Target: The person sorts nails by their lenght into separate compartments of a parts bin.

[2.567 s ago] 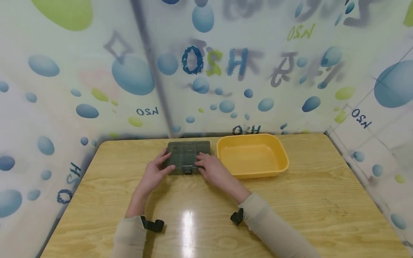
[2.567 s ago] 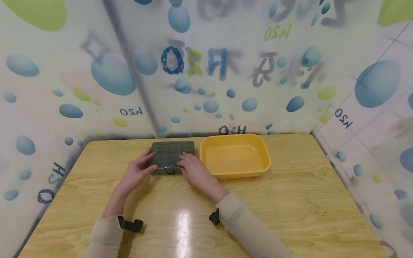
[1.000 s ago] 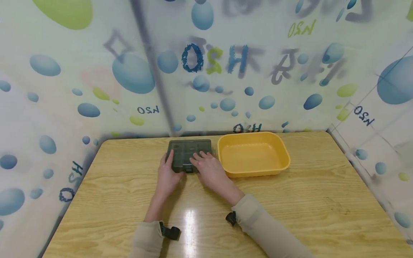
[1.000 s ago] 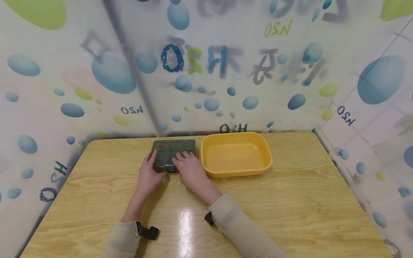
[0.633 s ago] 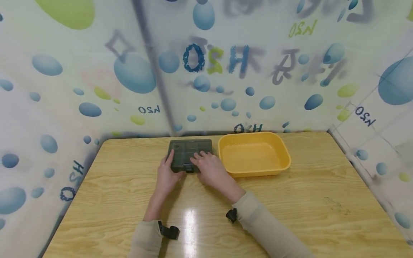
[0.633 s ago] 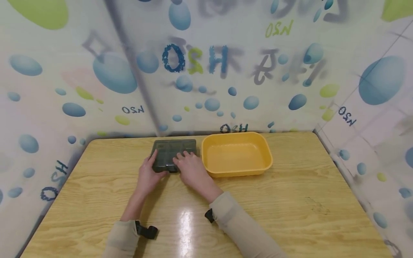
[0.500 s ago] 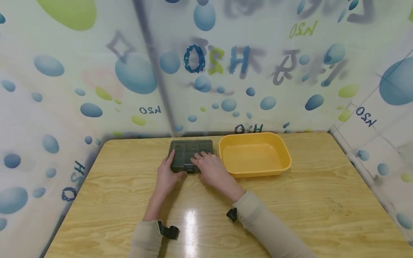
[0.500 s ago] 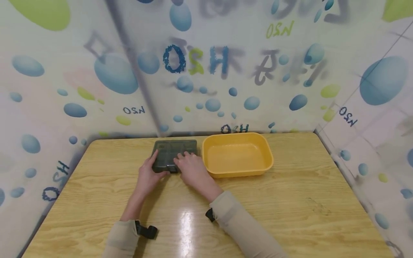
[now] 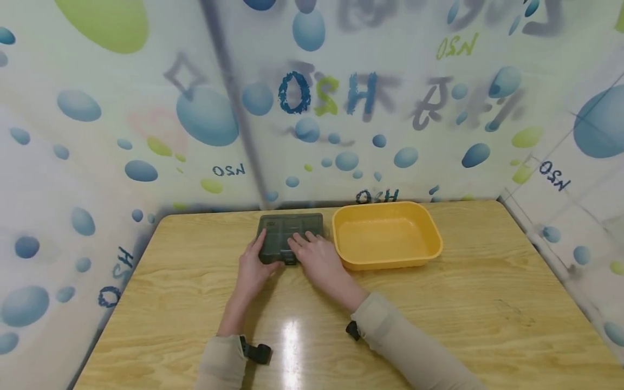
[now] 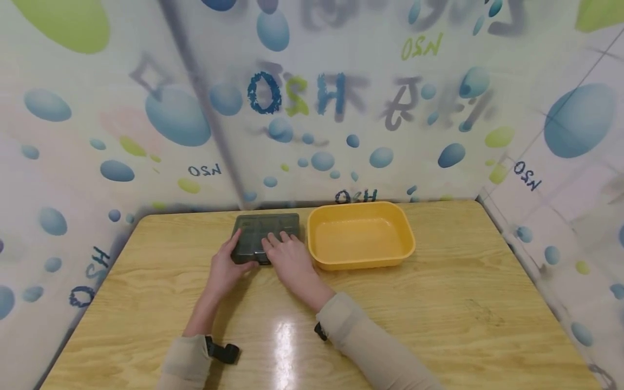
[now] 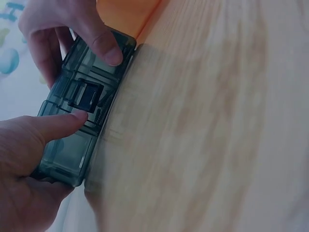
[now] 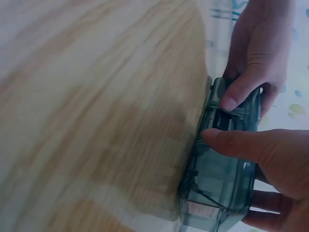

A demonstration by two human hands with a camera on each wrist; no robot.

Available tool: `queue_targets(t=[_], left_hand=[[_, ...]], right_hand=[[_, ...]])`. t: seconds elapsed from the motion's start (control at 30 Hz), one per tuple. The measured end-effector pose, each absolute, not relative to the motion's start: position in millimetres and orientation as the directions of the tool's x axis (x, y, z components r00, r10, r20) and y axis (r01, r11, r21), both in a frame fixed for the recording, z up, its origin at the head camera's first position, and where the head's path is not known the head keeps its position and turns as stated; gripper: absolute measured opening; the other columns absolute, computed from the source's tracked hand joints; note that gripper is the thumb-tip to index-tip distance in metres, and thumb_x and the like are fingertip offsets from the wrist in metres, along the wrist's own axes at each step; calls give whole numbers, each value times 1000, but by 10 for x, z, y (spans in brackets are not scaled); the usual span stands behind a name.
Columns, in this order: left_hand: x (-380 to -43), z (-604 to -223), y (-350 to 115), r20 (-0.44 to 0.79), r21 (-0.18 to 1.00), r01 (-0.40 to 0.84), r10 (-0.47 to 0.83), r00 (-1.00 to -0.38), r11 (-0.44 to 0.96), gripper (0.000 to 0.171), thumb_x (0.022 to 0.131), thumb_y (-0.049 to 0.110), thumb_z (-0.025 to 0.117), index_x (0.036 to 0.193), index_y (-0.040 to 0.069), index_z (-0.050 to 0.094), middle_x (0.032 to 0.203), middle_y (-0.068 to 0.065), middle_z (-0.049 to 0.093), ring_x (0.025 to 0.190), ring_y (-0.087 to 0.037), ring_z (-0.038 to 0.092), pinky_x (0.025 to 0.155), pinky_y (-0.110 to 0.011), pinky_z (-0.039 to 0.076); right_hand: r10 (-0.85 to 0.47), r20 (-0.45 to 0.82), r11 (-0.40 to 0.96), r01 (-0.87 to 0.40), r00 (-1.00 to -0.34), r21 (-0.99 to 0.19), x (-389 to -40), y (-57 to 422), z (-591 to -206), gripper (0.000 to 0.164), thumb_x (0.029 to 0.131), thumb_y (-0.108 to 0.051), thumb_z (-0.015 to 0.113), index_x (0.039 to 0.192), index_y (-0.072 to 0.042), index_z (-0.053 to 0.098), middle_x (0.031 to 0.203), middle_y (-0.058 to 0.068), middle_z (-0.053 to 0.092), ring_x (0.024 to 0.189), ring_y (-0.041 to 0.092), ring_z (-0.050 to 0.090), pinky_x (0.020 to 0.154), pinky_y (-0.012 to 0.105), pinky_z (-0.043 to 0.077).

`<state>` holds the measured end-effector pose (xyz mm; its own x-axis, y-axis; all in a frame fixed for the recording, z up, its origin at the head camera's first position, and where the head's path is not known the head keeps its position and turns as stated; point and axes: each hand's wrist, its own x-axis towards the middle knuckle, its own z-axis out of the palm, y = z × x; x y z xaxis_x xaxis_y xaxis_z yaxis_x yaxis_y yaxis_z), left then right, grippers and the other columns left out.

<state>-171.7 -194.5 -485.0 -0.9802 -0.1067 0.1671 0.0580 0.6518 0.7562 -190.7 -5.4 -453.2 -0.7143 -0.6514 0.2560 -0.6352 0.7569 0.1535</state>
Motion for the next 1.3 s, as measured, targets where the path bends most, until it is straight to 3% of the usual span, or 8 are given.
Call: queue_targets(t=[0.33,0.77,0.87,1.03,1.3], left_hand=[[-1739,-4827,-1983,90,780,19,-81,-993,625,101,75,3,91,159,2,35,153,-36,37,140,-53,37,115,-57,32],[-1750,-4804,-2079,157,772,98,-39,-987,628,88,74,-11,86,152,-2,46,145,-35,49,135,-51,46,112,-57,37],[-1762,-4802,-2078,144,773,99,-20,-989,626,87,76,-10,85,152,-2,45,145,-35,48,135,-50,46,112,-56,37],[-1783,-4785,-2076,137,774,105,-4,-991,625,87,77,-9,85,153,0,45,147,-33,48,136,-48,46,113,-54,37],[-1748,-4793,-2093,116,770,87,-5,-993,632,86,80,-7,84,155,1,42,151,-30,45,139,-46,43,114,-53,35]], right_hand=[[-633,314,770,-615,-707,169,-1926,-85,-4581,35,100,-16,67,135,-16,69,136,2,66,119,24,66,95,36,55],[-616,348,787,-576,-707,221,-1928,-154,-4625,32,101,-13,64,132,-15,71,134,3,68,116,24,68,90,36,57],[-619,366,783,-583,-695,219,-1947,-110,-4642,35,98,-21,71,132,-15,71,132,2,69,114,23,69,90,34,57],[-644,358,762,-611,-677,215,-1987,-29,-4640,55,87,-38,83,135,-14,69,134,2,68,115,21,68,92,33,56],[-688,308,721,-666,-657,191,-2005,33,-4614,63,86,-50,80,137,-15,68,138,2,65,121,21,65,97,32,53]])
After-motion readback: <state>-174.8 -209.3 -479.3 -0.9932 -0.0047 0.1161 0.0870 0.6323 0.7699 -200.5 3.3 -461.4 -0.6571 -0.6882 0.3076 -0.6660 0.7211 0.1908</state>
